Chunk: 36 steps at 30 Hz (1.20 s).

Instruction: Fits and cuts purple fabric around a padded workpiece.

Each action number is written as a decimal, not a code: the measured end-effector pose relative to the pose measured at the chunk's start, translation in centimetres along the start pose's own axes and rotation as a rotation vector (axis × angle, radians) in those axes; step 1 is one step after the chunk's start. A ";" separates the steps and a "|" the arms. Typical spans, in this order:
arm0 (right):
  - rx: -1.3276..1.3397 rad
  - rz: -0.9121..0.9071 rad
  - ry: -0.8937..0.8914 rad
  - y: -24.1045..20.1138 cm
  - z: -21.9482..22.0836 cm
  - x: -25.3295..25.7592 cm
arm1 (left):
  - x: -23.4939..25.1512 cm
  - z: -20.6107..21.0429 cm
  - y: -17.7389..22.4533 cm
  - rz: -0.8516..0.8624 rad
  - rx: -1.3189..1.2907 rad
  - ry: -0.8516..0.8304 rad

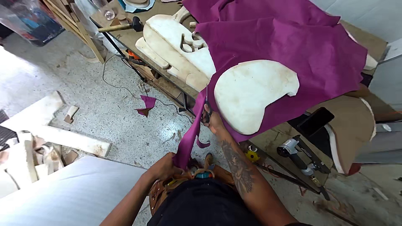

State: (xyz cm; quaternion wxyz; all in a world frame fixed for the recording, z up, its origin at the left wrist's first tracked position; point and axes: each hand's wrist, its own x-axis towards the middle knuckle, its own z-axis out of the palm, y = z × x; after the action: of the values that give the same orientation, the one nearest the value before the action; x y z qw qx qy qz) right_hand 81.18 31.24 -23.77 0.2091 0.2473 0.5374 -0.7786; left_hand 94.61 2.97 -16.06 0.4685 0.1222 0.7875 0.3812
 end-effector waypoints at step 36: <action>-0.268 -0.076 0.003 -7.9 1.0 -0.1 | 15.7 -29.0 -5.0 -0.052 -0.544 0.687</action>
State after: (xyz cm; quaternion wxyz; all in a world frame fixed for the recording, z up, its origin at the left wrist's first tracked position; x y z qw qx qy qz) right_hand 76.47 32.91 -17.62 0.2098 0.1977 0.6458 -0.7070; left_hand 62.99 -5.85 -21.92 0.2039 -0.1594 0.7716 0.5811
